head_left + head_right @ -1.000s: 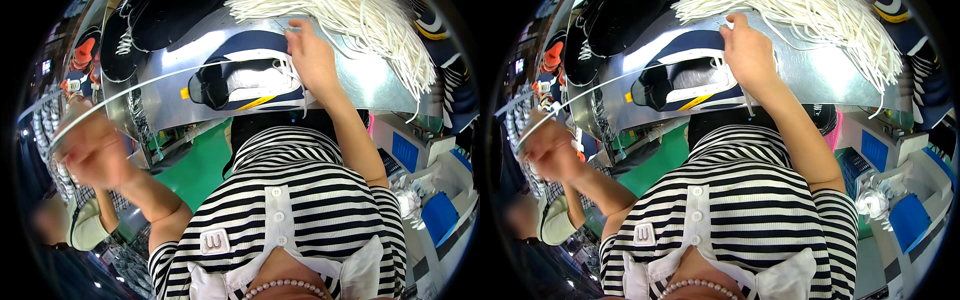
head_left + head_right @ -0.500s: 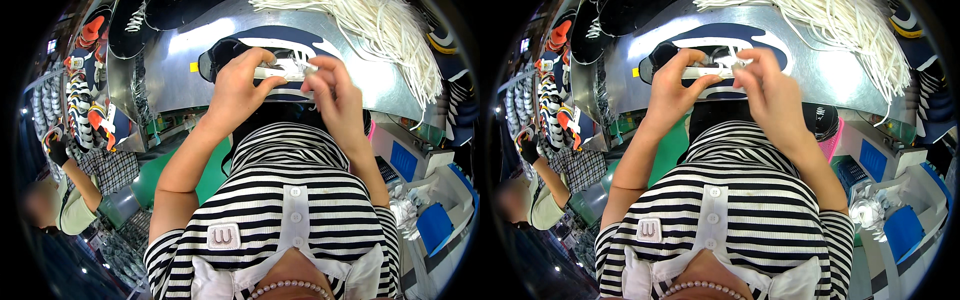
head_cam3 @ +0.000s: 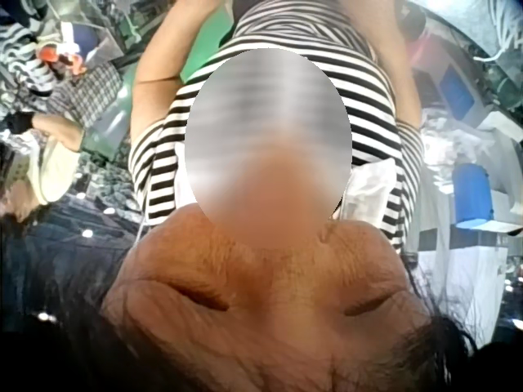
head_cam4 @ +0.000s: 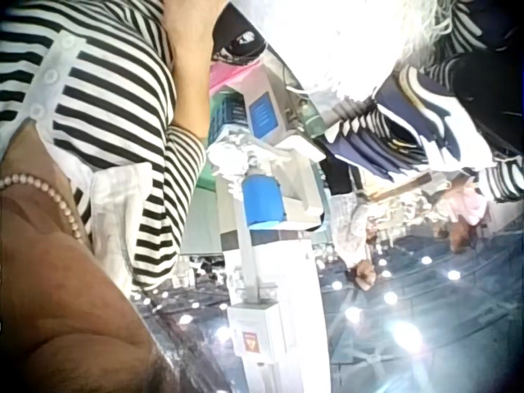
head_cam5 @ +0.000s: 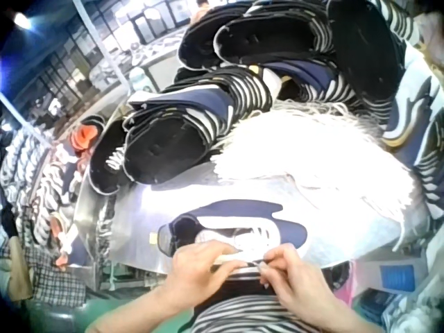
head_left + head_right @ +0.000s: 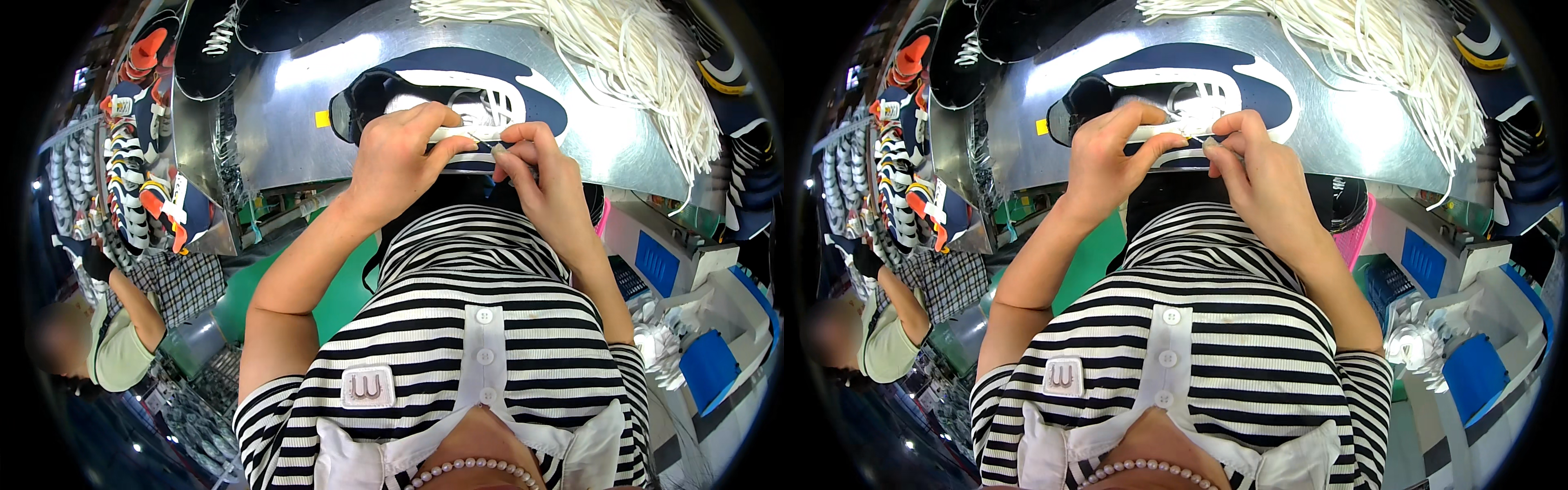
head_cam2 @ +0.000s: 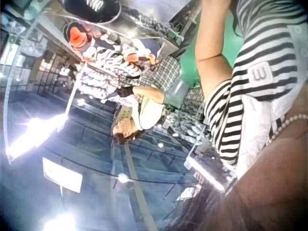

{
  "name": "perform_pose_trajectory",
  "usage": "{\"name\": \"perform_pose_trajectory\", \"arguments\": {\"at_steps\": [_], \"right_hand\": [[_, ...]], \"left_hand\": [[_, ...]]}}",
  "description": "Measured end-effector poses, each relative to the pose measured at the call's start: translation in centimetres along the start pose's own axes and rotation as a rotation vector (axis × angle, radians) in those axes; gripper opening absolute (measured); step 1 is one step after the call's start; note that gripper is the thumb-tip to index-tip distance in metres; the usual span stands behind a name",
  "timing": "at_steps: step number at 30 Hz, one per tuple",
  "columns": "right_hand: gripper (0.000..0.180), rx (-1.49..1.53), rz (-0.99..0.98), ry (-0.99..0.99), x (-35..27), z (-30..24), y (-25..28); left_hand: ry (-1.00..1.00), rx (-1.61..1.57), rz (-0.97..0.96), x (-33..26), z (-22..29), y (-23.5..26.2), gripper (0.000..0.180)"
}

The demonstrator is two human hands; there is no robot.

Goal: The person laces a blue and white sneaker by threading white shoelaces through the eyelets and tying them. The person repeats this process on multiple sneakers, picking up a new shoe and laces from a pile on the table after finishing each one.

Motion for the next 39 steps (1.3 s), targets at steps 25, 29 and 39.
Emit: {"name": "perform_pose_trajectory", "arguments": {"at_steps": [25,29,39], "right_hand": [[0.018,-0.156,-0.104,0.301,4.5,-1.7,0.5],[0.019,0.425,0.169,0.22,5.2,-3.4,4.6],[0.012,0.382,-0.055,0.043,7.0,-1.9,-0.3]], "left_hand": [[-0.467,-0.02,0.025,-2.3,-0.9,-0.8,0.044],[-0.388,-0.042,-0.042,-2.0,-0.3,-0.2,0.046],[0.343,-0.286,0.137,-0.7,-0.2,0.9,0.071]]}}
Point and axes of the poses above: each hand's wrist, its own x-axis towards the middle knuckle, its own y-axis out of the back of the hand, z = x × y, the point moved 2 cm from there along x, towards the middle knuckle, and after that the axes turned 15 degrees about -x, right-handed, at the moved point
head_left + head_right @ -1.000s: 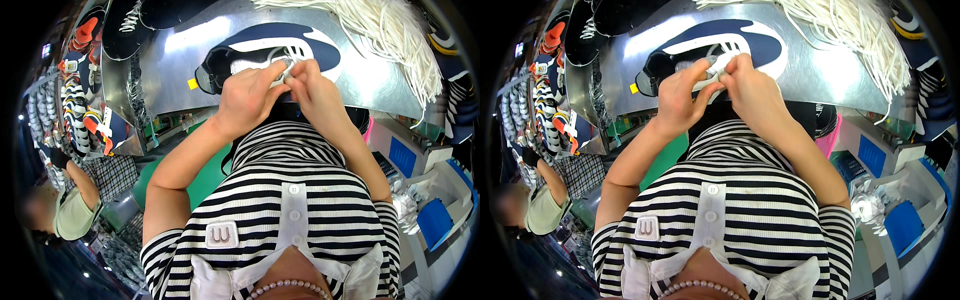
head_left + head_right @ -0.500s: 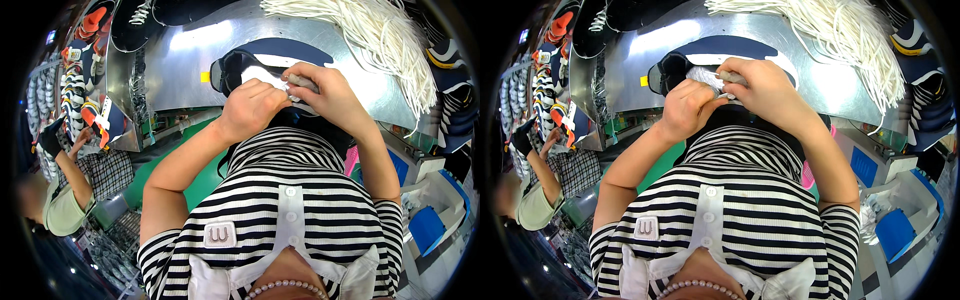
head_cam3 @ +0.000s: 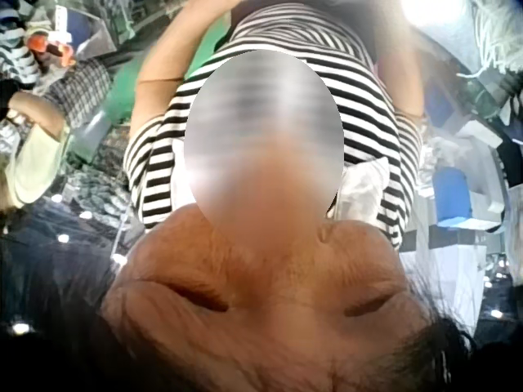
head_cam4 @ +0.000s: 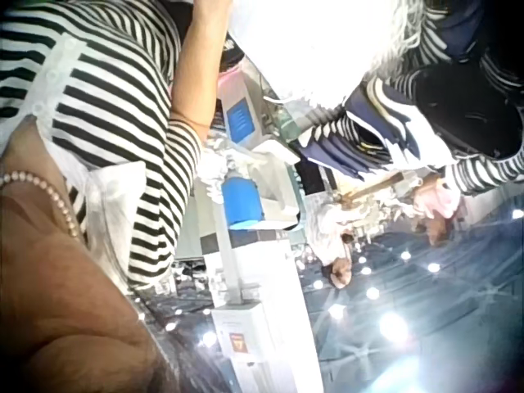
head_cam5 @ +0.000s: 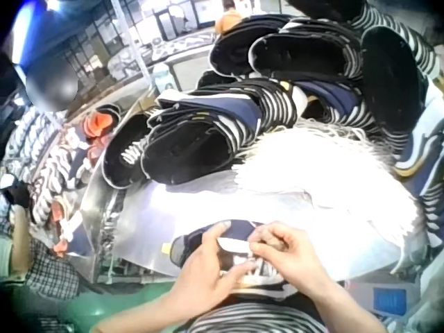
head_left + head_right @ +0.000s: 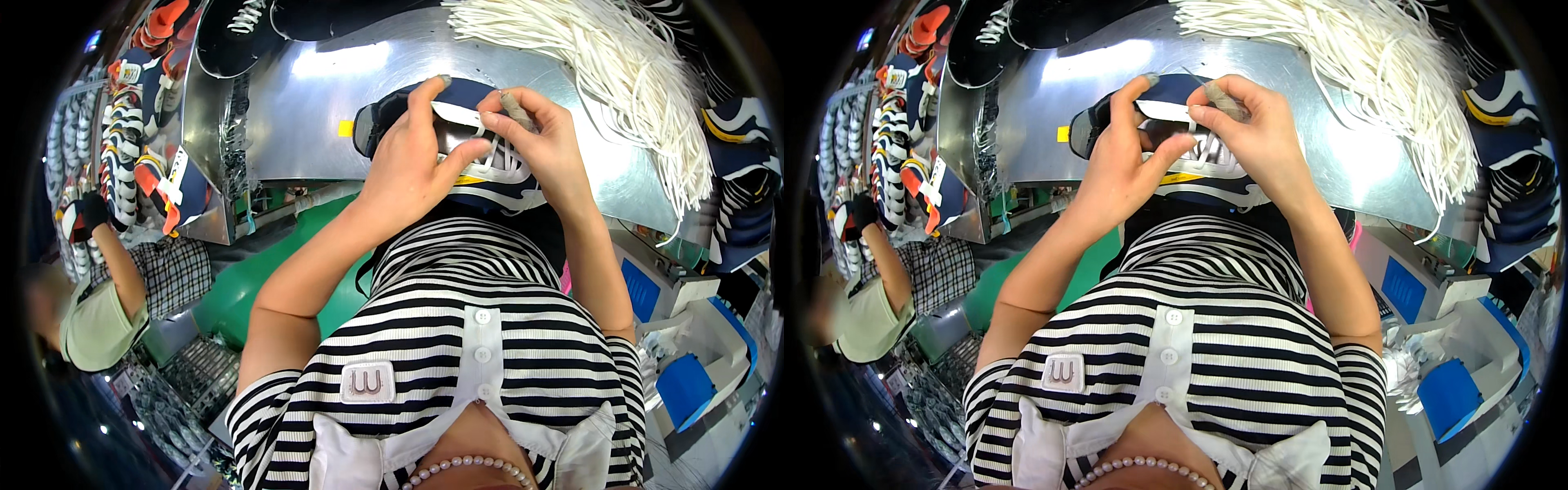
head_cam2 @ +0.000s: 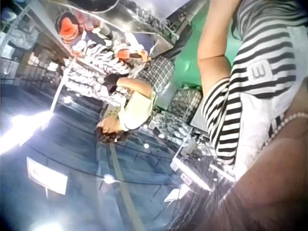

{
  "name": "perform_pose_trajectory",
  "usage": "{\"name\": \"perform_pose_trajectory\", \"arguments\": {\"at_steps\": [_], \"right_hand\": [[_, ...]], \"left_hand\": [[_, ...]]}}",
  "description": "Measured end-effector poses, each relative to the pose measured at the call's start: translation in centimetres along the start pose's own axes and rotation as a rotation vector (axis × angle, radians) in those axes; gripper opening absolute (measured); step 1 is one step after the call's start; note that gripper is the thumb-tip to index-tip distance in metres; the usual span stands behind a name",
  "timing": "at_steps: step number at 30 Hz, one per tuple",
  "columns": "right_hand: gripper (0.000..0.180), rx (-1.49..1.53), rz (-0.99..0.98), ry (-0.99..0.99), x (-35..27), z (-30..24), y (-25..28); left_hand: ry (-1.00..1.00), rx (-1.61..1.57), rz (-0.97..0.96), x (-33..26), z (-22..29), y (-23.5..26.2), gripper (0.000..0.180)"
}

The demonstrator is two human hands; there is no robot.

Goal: The person laces a blue and white sneaker by threading white shoelaces through the eyelets and tying them. The person repeats this process on multiple sneakers, picking up a new shoe and laces from a pile on the table after finishing each one.

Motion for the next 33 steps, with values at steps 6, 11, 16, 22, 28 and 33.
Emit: {"name": "perform_pose_trajectory", "arguments": {"at_steps": [6,11,16,22,28,33], "right_hand": [[0.018,-0.072,0.067,0.053,0.0,0.6,-0.1],[0.019,-0.229,0.124,-0.003,-3.1,-1.1,0.9],[0.012,-0.512,0.108,0.169,-3.6,-1.2,0.9],[0.014,-0.755,0.059,0.247,-2.6,-1.5,0.4],[0.014,-1.145,0.154,0.354,-0.8,-2.0,-3.0],[0.013,-0.904,0.195,0.228,-4.1,-4.3,1.3]], "left_hand": [[-0.063,0.122,0.212,0.3,-0.7,-1.1,0.042],[-0.07,0.07,0.304,0.1,-1.1,-1.3,0.037],[-0.071,0.063,0.374,-0.1,-1.2,-1.5,0.035],[-0.196,0.271,0.299,-0.7,-0.5,-1.5,0.035],[-0.254,0.21,0.277,-0.5,-0.3,-1.6,0.037],[-0.032,-0.189,0.27,0.4,-2.0,-1.4,0.04]]}}
Point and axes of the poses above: each hand's wrist, its own x-axis towards the middle knuckle, its own y-axis out of the back of the hand, z = x × y, the point moved 2 cm from there along x, towards the middle knuckle, and after that the axes turned 15 degrees about -x, right-handed, at the moved point
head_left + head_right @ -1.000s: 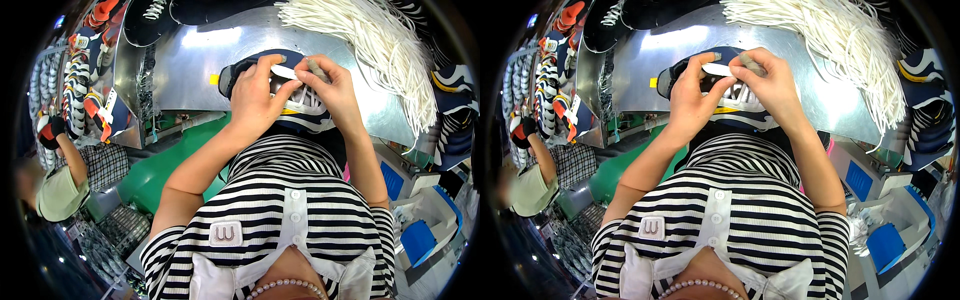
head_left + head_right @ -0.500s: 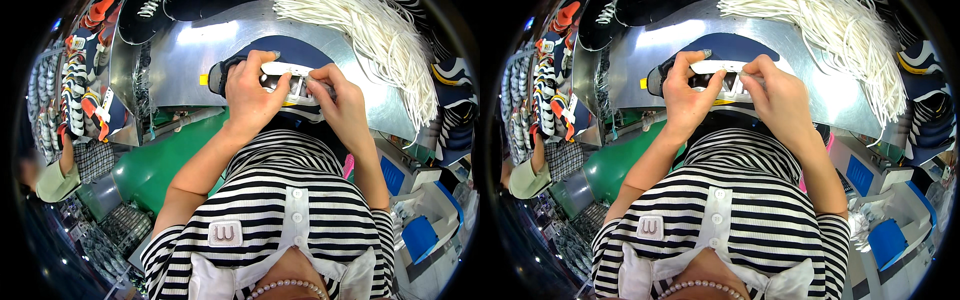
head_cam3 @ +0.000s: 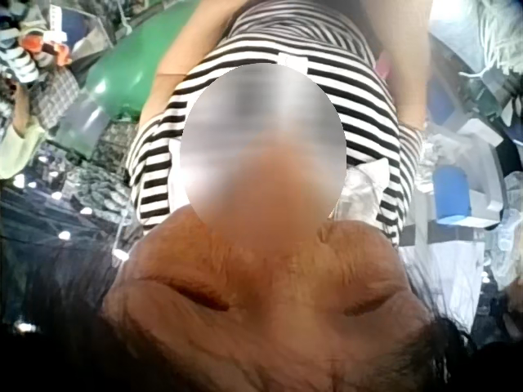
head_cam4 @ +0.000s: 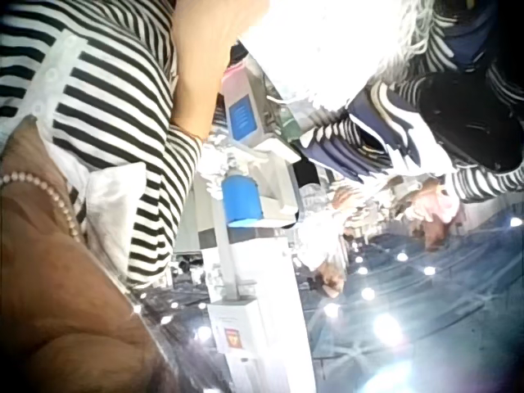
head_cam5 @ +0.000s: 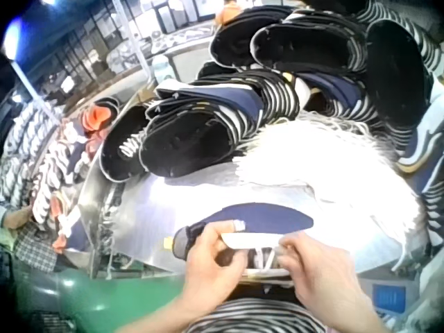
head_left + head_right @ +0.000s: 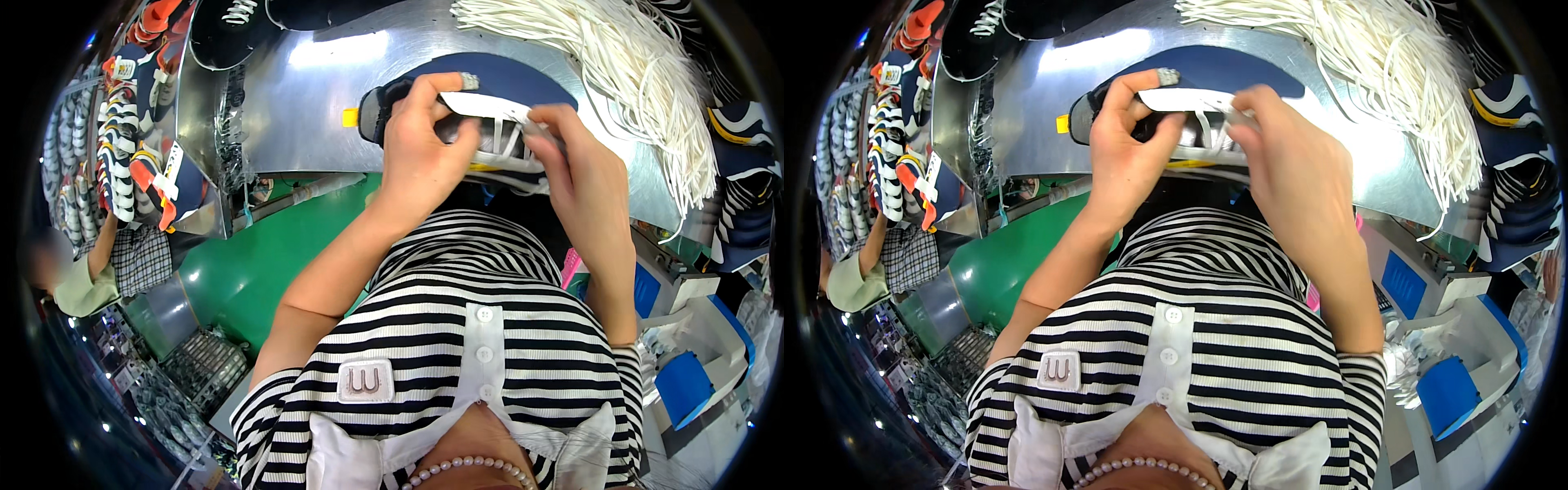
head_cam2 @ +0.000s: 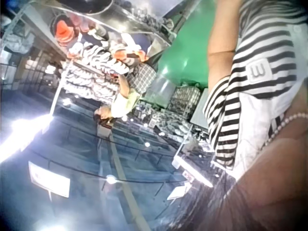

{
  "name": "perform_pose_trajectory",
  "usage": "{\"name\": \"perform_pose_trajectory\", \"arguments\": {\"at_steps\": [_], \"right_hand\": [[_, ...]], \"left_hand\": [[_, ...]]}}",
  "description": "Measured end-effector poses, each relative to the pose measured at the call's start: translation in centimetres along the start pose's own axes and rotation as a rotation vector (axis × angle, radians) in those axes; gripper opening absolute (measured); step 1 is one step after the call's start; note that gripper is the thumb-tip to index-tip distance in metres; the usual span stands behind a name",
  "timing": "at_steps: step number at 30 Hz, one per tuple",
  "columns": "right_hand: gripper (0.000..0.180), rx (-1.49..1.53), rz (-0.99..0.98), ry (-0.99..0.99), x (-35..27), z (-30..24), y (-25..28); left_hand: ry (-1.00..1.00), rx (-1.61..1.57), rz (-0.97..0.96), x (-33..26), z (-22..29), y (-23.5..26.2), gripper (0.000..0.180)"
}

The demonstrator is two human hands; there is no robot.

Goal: The person laces a blue and white sneaker by threading white shoelaces through the eyelets and tying them. The person repeats this process on multiple sneakers, picking up a new shoe and laces from a pile on the table after finishing each one.

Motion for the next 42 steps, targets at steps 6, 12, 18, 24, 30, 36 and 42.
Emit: {"name": "perform_pose_trajectory", "arguments": {"at_steps": [6,12,18,24,30,36,42], "right_hand": [[0.025,0.069,-0.065,-0.312,-2.1,2.2,0.4],[0.028,0.004,0.054,-0.127,-1.0,4.7,-2.7],[0.019,0.163,0.18,-0.14,-1.2,5.5,-2.9],[0.025,0.131,0.011,0.455,-4.6,0.5,0.2],[0.04,0.15,-0.099,0.407,-7.5,0.9,0.6],[0.016,0.675,0.135,-0.32,-3.3,3.7,-1.4],[0.017,0.942,-0.081,-0.435,-1.3,3.5,-3.0]], "left_hand": [[0.056,-0.064,-0.009,1.9,0.8,-1.5,0.038],[0.145,-0.205,-0.046,2.4,1.0,0.3,0.041],[-0.361,0.663,-0.382,-0.8,6.2,0.6,0.049],[-0.366,0.521,-0.298,2.3,3.3,-2.0,0.018],[-0.504,0.46,-0.118,4.7,2.1,-0.3,0.017],[-0.612,0.317,-0.214,2.4,5.5,-1.5,0.018],[-0.625,0.283,-0.278,1.4,6.7,-2.2,0.02]]}}
Point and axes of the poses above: each hand's wrist, its own x-axis towards the middle knuckle, its own y-axis out of the back of the hand, z = x × y, the point moved 2 cm from there along x, towards the middle knuckle, and after that the axes turned 15 degrees about -x, right-handed, at the moved point
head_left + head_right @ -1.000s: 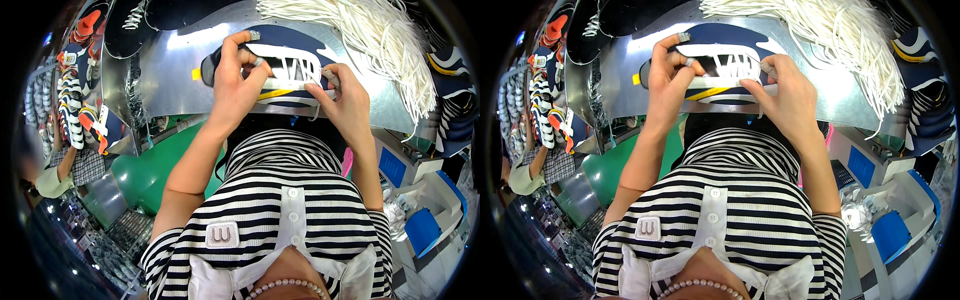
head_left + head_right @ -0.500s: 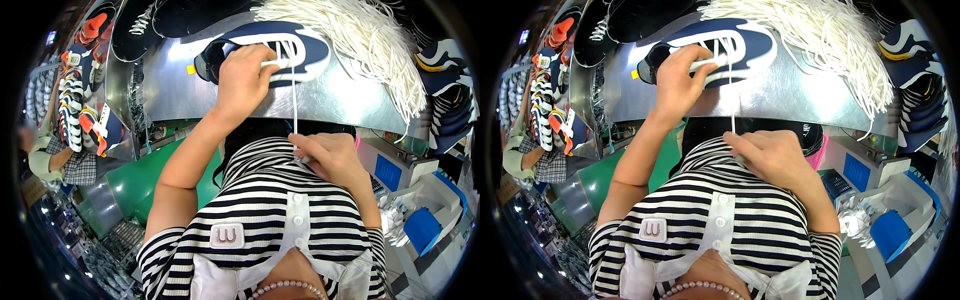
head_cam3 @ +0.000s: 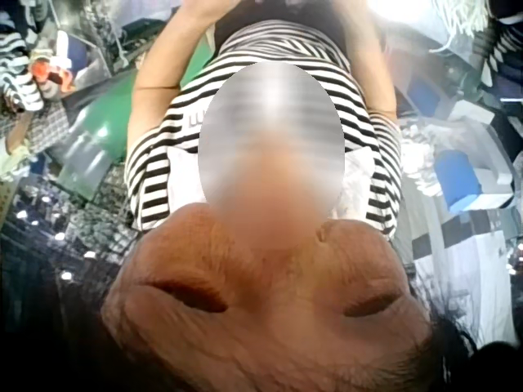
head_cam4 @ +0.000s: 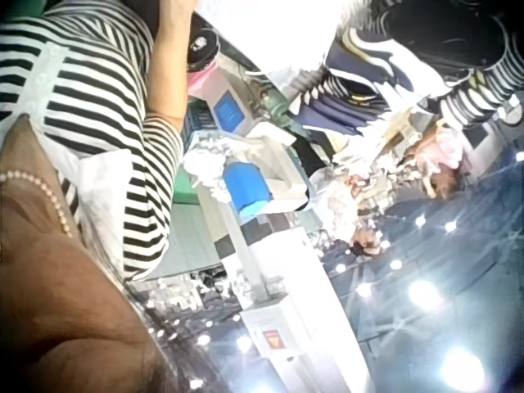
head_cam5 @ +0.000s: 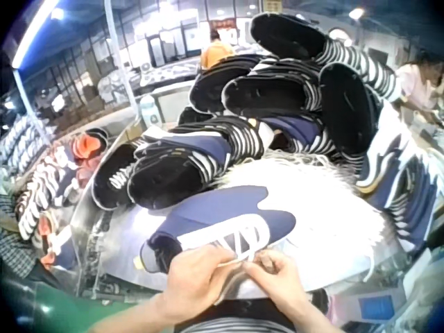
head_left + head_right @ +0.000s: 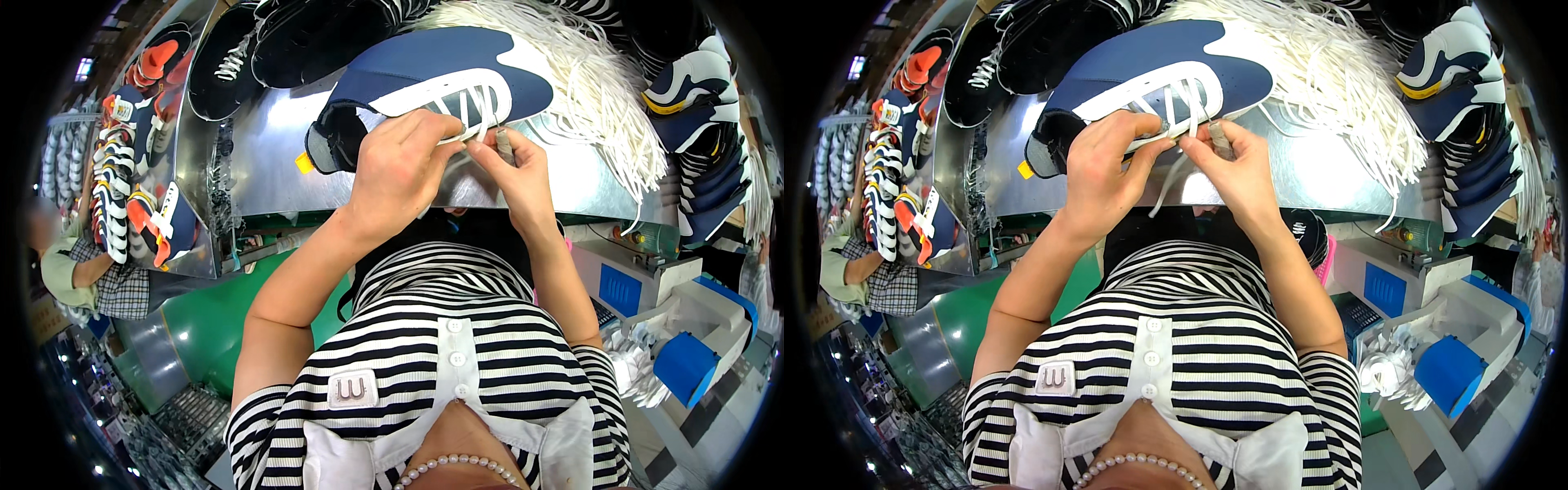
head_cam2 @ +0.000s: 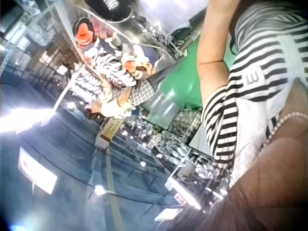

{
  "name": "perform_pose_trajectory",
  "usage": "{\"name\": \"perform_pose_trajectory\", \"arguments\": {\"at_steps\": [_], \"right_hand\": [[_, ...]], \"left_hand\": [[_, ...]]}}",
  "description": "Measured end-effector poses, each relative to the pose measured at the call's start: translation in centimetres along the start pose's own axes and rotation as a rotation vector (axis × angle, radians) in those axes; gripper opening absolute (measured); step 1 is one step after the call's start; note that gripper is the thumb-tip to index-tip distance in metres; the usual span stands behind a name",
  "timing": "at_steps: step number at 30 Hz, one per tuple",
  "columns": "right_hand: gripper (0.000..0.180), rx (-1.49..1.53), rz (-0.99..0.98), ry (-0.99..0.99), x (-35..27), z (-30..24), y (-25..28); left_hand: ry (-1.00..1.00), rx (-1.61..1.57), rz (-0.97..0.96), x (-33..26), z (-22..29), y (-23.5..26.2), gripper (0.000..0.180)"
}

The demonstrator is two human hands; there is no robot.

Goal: The person laces a blue and white sneaker by threading white shoelaces through the eyelets and tying them. The person repeats this process on multiple sneakers, picking up a new shoe and laces from a pile on the table after finishing each one.

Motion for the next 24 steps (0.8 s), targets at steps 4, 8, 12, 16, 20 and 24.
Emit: {"name": "perform_pose_trajectory", "arguments": {"at_steps": [4,8,12,16,20,24], "right_hand": [[0.014,-0.211,-0.245,0.263,-4.0,0.9,-0.9],[0.013,-0.249,-0.088,0.36,-3.8,1.6,-0.4],[0.01,-0.239,0.108,0.312,0.4,-0.6,0.4],[0.012,-0.24,0.223,0.371,3.1,0.5,-0.2],[0.013,-0.273,0.254,0.444,4.5,0.9,0.2],[0.014,-0.224,0.229,0.378,5.1,0.6,0.2]], "left_hand": [[0.044,0.071,0.024,0.6,-0.1,0.8,0.022],[0.272,0.154,-0.269,-1.0,-3.7,-0.4,0.024],[0.459,0.154,-0.416,-0.7,-4.0,-0.3,0.026],[0.64,-0.115,-0.417,-0.6,-4.8,0.1,0.03],[0.558,-0.097,-0.433,-0.5,-4.7,0.4,0.04],[0.655,-0.023,-0.403,-0.6,-4.9,-0.4,0.035]]}}
Point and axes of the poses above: each hand's wrist, its own x-axis towards the middle knuckle, its own y-axis out of the back of the hand, z = x × y, the point moved 2 cm from there along x, towards the middle knuckle, and after that the axes turned 15 degrees about -x, right-handed, at the moved point
